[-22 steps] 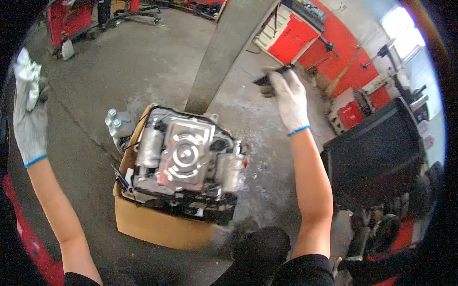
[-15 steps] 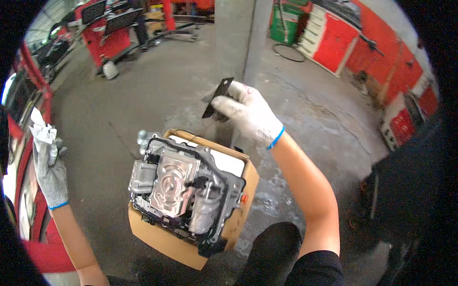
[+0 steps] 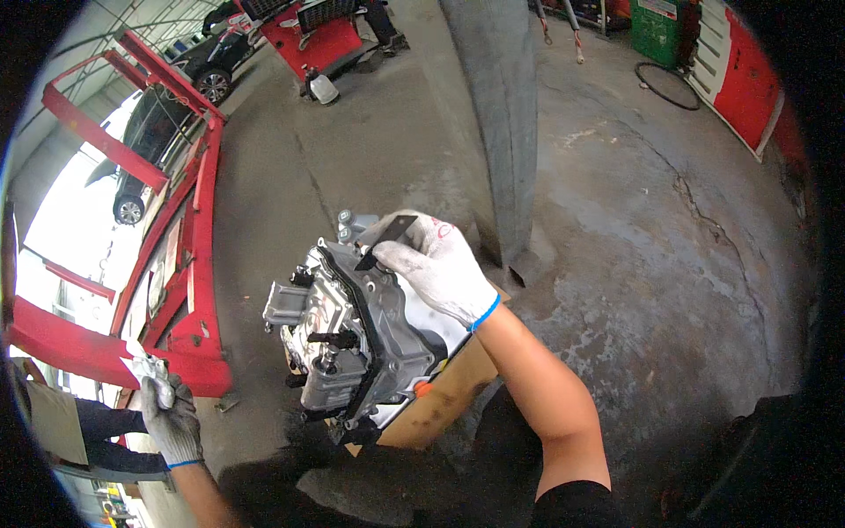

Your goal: The person sits on the floor and uses a white cloth and a black scraper to clean a metallic engine component resting in a cardboard box. They repeatedly wipe and scrape the surface, rotating the component to access different sides.

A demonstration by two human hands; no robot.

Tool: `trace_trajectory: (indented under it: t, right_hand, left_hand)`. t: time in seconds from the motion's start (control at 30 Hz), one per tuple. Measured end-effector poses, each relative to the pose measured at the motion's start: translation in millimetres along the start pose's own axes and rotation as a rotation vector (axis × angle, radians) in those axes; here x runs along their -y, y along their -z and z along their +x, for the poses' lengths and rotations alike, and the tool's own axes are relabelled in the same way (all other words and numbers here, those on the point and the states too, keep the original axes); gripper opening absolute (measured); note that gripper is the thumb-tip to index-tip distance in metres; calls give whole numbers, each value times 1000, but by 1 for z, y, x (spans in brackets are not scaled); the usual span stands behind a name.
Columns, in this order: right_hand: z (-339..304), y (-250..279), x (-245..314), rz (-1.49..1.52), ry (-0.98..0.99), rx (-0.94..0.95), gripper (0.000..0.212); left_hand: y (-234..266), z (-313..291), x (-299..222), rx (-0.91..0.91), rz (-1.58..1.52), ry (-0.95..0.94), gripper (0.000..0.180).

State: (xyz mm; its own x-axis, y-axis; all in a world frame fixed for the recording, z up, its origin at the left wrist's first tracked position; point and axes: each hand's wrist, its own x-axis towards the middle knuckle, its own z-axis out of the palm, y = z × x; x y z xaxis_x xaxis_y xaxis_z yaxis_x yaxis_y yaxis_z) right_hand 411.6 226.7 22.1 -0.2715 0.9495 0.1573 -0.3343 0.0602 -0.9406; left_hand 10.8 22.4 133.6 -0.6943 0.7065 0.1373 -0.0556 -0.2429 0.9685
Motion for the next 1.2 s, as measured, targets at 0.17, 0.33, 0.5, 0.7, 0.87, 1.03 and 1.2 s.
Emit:
trace_trajectory:
  t: [0.17,0.33,0.5,0.7,0.87,1.03,1.2]
  right_hand:
    - [1,-10,-6,30,-30,-2,16]
    - [0,-10,-5,15,-29,-49,14]
    - [4,-22,9,-245,25,19,16]
    - [23,-37,28,-911,406,235,16]
    - [51,-57,44,-1079,319,386,14]
    - [64,-65,37,-1154,354,503,14]
    - [69,-72,38,-1176,309,534,14]
  left_hand:
    - [-36,-14,12,-21,-1,-40,30]
    - [-48,-3,40,38,85,-75,45]
    - [-51,16,51,36,142,-20,60]
    - [-45,12,53,101,227,30,56]
    - [-50,11,52,75,233,28,66]
    - [-47,8,49,84,240,98,69]
    - [-47,5,43,84,259,117,72]
